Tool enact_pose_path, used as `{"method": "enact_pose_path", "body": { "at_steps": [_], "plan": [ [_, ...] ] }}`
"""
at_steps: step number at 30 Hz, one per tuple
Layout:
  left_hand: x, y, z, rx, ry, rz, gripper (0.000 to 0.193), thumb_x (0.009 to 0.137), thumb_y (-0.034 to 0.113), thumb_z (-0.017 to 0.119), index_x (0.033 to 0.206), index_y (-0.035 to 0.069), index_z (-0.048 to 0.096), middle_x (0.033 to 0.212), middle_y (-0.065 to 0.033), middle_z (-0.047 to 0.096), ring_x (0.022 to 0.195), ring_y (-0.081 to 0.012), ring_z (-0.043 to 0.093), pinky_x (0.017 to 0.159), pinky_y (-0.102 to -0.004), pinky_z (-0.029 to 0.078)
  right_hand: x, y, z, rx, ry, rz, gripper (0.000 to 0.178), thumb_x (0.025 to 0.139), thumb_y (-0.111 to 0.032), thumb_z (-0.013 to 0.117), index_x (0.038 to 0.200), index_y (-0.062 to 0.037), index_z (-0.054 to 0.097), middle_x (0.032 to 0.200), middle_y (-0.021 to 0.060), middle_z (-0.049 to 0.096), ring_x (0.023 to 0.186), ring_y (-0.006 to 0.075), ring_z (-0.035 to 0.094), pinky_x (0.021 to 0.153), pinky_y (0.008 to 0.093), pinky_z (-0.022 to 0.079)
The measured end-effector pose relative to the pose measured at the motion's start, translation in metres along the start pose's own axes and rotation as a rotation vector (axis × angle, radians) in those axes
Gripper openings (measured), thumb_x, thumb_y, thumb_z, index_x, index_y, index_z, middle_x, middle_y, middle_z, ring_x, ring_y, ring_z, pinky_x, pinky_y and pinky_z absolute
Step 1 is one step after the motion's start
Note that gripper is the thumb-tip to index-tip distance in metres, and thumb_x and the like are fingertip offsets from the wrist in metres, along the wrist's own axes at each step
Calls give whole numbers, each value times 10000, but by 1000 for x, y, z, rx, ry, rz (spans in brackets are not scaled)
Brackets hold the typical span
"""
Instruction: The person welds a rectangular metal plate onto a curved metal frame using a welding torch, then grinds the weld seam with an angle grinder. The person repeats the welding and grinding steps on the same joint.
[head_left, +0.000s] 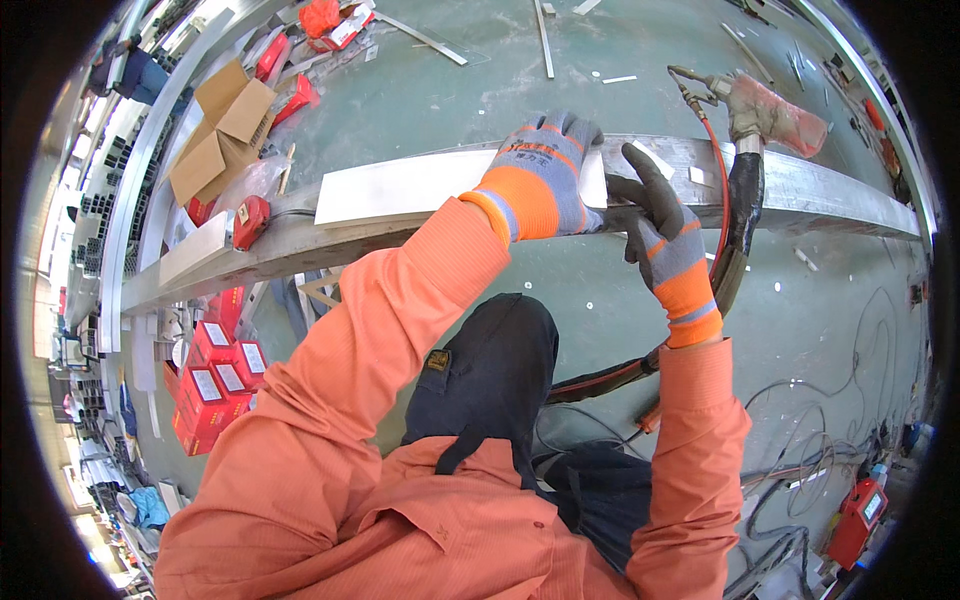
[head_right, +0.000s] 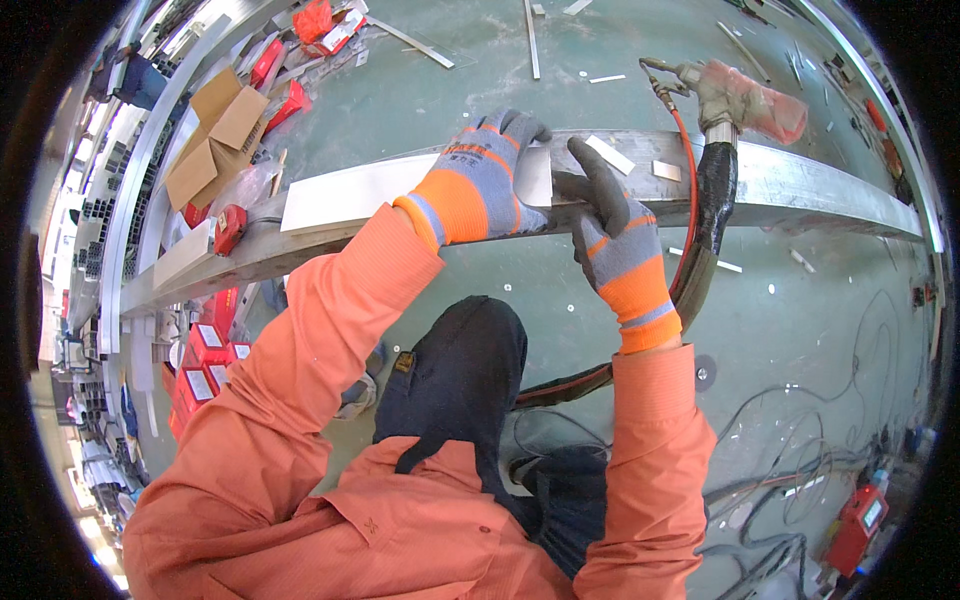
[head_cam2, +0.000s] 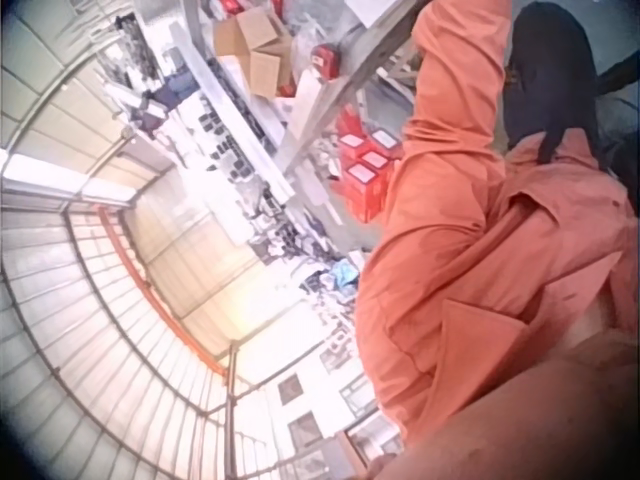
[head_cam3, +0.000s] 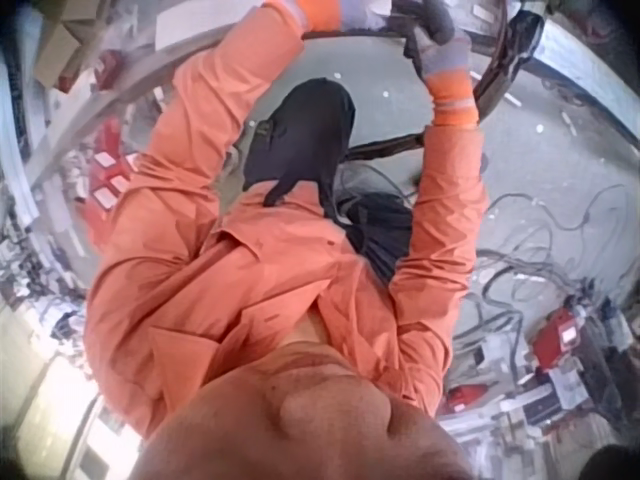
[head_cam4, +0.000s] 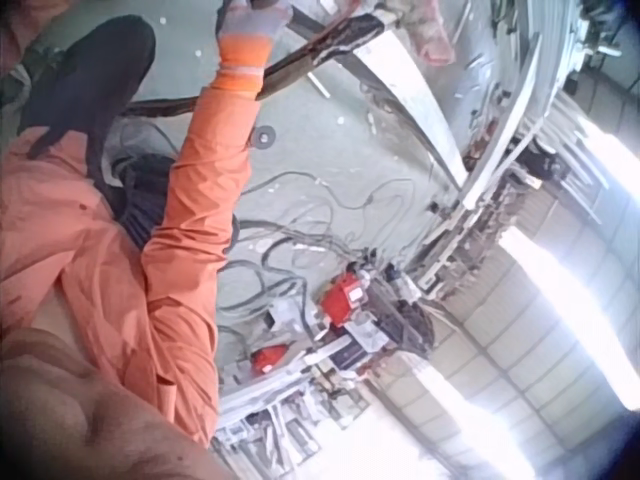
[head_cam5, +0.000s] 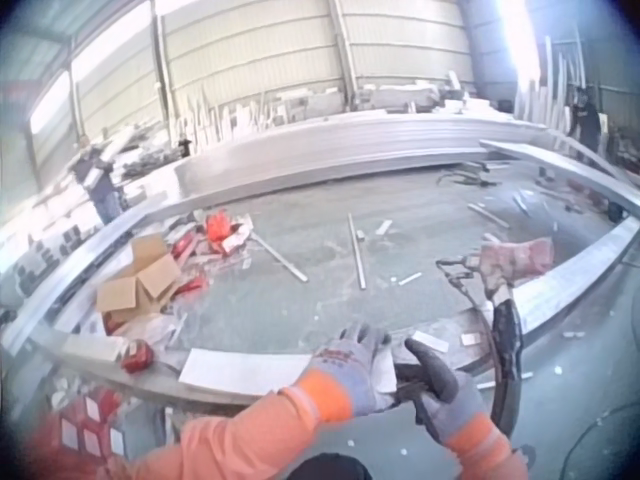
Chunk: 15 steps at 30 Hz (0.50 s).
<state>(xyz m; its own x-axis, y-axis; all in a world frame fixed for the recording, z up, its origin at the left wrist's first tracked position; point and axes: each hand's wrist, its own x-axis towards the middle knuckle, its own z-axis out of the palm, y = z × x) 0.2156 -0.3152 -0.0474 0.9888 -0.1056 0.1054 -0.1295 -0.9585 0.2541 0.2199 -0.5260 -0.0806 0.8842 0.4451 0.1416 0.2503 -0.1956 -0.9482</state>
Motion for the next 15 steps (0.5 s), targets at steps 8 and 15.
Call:
{"method": "enact_pose_path", "body": {
  "at_steps": [8,15],
  "plan": [
    [-27,16,-10,171,22,146,694,789,427,890,1381,156,649,1329,-131,639,1266,-394,611,1094,-543,499,-5,-1,3,-3,45,11,819,909,98,472,1671,-201,452,1264,137,786,681,113,644,637,299,566],
    [-53,2,32,115,365,290,687,863,320,812,1518,241,618,1473,-138,616,1349,-390,587,1186,-526,458,-7,-1,7,9,43,-29,870,883,90,471,1695,-218,419,1255,128,782,698,105,657,633,295,563]
  ]
}}
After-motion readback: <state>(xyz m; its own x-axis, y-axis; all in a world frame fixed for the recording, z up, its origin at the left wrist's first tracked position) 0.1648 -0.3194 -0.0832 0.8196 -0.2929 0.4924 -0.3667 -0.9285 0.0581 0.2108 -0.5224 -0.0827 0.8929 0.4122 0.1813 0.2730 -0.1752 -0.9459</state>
